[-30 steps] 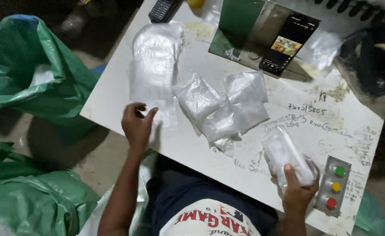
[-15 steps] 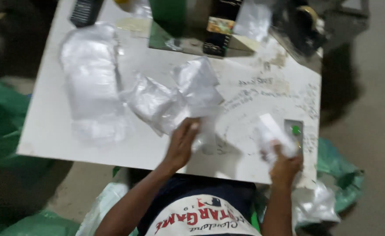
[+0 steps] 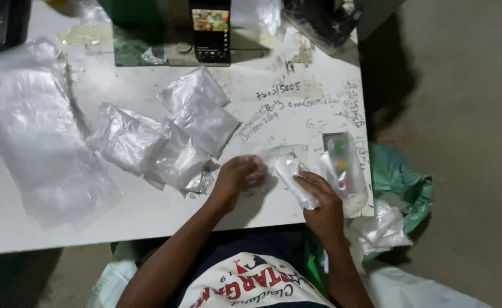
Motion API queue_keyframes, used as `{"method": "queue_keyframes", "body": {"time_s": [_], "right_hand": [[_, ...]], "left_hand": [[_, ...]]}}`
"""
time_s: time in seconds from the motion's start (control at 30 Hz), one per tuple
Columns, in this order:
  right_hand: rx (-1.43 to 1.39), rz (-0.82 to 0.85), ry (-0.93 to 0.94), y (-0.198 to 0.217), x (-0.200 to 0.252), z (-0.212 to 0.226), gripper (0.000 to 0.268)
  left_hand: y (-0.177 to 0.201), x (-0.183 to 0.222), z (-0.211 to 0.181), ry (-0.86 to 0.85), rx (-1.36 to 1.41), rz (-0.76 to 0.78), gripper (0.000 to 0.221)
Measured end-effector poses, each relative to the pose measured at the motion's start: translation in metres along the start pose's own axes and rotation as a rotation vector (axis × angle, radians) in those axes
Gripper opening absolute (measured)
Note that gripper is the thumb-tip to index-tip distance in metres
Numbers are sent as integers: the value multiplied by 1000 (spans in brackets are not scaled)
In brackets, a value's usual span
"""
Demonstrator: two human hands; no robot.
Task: The person is picking up individual plastic bags, smoothing them out on a table, and folding them.
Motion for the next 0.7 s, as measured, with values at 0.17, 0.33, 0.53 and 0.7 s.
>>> {"method": "queue_keyframes", "body": {"time_s": [0.17, 0.33, 0.53, 0.7], "right_hand": [[-290, -150, -9, 17, -10, -25, 33], [-577, -509, -425, 44, 5, -21, 31], [-944, -107, -721, -36, 24, -71, 17], [-1198, -121, -638, -59, 20, -92, 32]], "left_hand": [[7, 0, -32, -183, -603, -211, 29], [14, 21, -49, -197, -697, -279, 23], [22, -5, -7, -317, -331, -118, 13], [0, -9, -1, -301, -297, 85, 10]]}}
Point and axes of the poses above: each hand's wrist, its own x-axis away from the middle knuckle, its own y-axis out of the back of the hand, z = x × y, the point moved 7 cm from there along -x, towards the middle knuckle, and after that the axes turned 8 degrees about y, right-handed, at the moved point
